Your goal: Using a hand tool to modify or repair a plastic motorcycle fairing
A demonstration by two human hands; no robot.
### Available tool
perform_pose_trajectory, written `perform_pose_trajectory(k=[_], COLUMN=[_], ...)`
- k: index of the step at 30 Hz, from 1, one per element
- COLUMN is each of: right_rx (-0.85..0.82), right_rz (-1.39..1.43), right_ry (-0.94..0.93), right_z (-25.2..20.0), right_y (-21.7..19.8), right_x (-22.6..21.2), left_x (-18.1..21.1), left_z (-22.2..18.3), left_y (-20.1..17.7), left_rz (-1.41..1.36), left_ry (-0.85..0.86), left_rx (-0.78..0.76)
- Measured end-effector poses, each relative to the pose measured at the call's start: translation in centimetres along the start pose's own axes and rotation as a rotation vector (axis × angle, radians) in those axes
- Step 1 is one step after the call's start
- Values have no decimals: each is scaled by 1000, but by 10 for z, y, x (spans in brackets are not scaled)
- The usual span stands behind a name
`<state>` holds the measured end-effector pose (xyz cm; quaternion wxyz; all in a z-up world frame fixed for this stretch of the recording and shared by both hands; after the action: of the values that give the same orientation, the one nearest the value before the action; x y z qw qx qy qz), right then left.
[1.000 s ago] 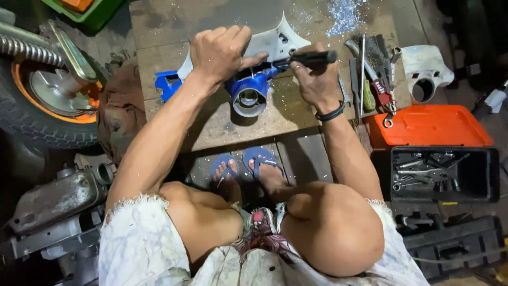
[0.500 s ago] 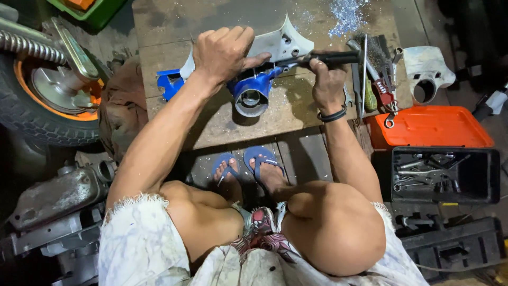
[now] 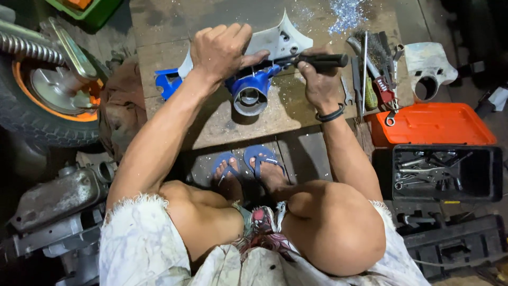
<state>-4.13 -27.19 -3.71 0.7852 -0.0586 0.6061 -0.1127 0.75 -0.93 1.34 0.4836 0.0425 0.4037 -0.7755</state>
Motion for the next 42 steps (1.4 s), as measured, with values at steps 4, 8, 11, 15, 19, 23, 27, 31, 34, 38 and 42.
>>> perform_pose_trajectory(k=[4,8,11,15,19,23,27,31,34,38,42], right_rx=[15,111,253,422,439,464,401,423,407,352,205], right_rz=[-31,148,293,421,342,262,192,220,43,128,181], right_ry=[38,-94,-132,57,107,187,156,174,228,164,165], right_z=[-3,-1,-6,-15,-24,-29,-30,-30,-33,-37,-41], right_y=[-2,-4,-11,-21,-19,-12,-4,4,9,17,20], right_x=[6,1,-14,0,4,18,30,38,40,44,47], left_x=[2,1,-1,-6,-9,-11,-11,-11,-13,-21,-31], left_z=[-1,-2,-2,-2,1,-9,-20,-19,-17,-14,-24], left_y=[-4,5,11,29,54,90,109,111,100,82,72], left_rz=[10,6,-24,-56,-275,-388,-374,-393,-407,-459,-458], left_ry=[11,5,-17,-42,-165,-254,-229,-246,-253,-313,-349], left_rx=[5,12,-5,-64,-305,-384,-377,-378,-346,-214,22])
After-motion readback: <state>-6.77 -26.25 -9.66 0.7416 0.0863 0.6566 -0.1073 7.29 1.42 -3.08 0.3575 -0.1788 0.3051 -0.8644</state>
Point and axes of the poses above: each hand's wrist, its own z-axis towards the middle knuckle, its own y-axis out of the palm, x = y × z, the point moved 2 cm from there along z, towards the middle knuckle, and after that the axes turned 11 degrees about y, right-handed, at the moved point
